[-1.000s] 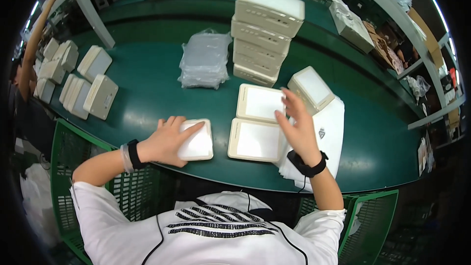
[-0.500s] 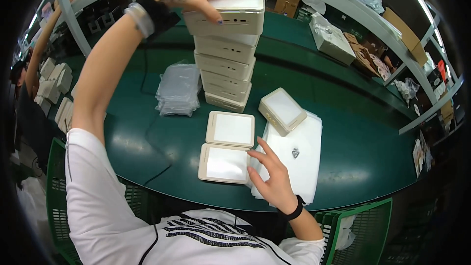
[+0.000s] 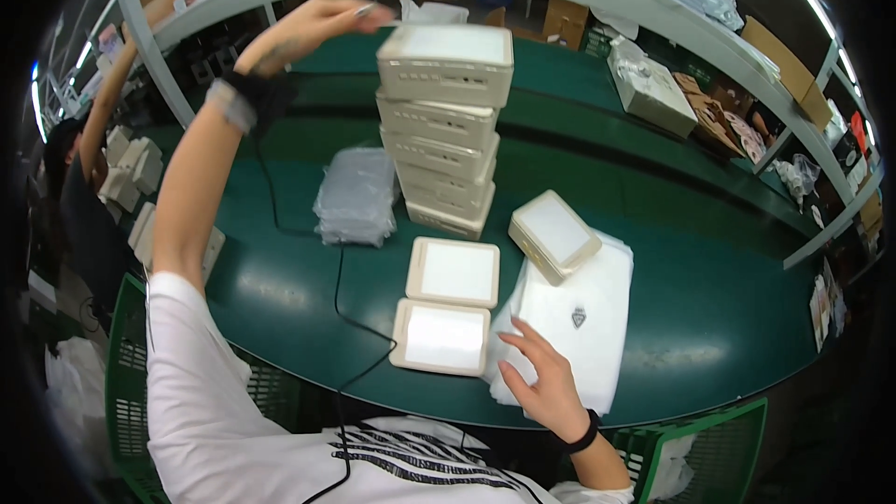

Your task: The person removes plastic covers from a bag, places them onto light boxes, and stacks the boxes on the table. They repeat this process by retrieving more covers from a green crate and placing them on the devices.

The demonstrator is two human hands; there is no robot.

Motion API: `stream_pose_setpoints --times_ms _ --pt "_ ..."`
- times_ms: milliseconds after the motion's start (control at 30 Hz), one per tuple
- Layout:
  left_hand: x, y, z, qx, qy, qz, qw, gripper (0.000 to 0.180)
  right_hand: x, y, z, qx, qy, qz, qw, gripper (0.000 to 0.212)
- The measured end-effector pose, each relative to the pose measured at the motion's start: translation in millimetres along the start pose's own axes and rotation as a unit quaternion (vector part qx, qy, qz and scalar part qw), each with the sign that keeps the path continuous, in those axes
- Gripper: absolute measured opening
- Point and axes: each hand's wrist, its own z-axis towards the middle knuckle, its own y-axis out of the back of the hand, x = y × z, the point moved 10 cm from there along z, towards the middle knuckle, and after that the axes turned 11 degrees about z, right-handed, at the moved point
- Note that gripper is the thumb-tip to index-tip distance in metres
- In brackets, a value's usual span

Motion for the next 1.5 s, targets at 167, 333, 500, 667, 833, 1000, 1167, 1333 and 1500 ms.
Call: stream_pose_setpoints --times_ms 167,333,500,667,833,1000,1167,1333,1500 --pt "13.7 -19.0 -145.2 0.012 0.161 -0.055 0.985 0.033 -4.5 -6.0 -9.3 0.056 -0.089 -0.02 0.994 0.035" --pt "-9.8 -118.7 -318.2 0.345 0.116 0.086 0.928 0.06 2.2 -44.3 10.8 0.146 -0.115 -0.03 0.982 0.032" --pt "-66.8 -188.4 -351.0 0.325 0.11 -0.266 0.901 0.05 27.7 -96.8 53.4 0.254 -0.185 0.07 0.947 0.031" --pt "-90.7 -203.9 -362.7 0.259 0.076 -0.467 0.842 0.046 130.2 -147.4 171.8 0.325 -0.059 0.228 0.916 0.028" --pt "-84.4 -197.5 -379.7 0.211 0.109 -0.539 0.808 0.042 202.6 -141.9 363.9 0.167 -0.027 0.402 0.9 0.032" --pt "-52.7 -173.4 -379.1 0.065 0.201 -0.551 0.807 0.041 220.4 -124.9 468.5 -0.026 -0.122 0.502 0.856 0.052" --pt "-36.9 -143.9 -377.7 -0.039 0.222 -0.407 0.885 0.039 206.7 -96.8 483.8 -0.091 -0.115 0.428 0.892 0.052" --pt "-30.0 -140.9 -380.8 -0.076 0.218 -0.388 0.892 0.036 226.4 -108.7 464.0 -0.102 -0.043 0.418 0.902 0.033" --pt "-33.5 -152.0 -384.6 -0.047 0.195 -0.358 0.912 0.036 236.6 -120.3 460.3 -0.065 0.079 0.513 0.852 0.025"
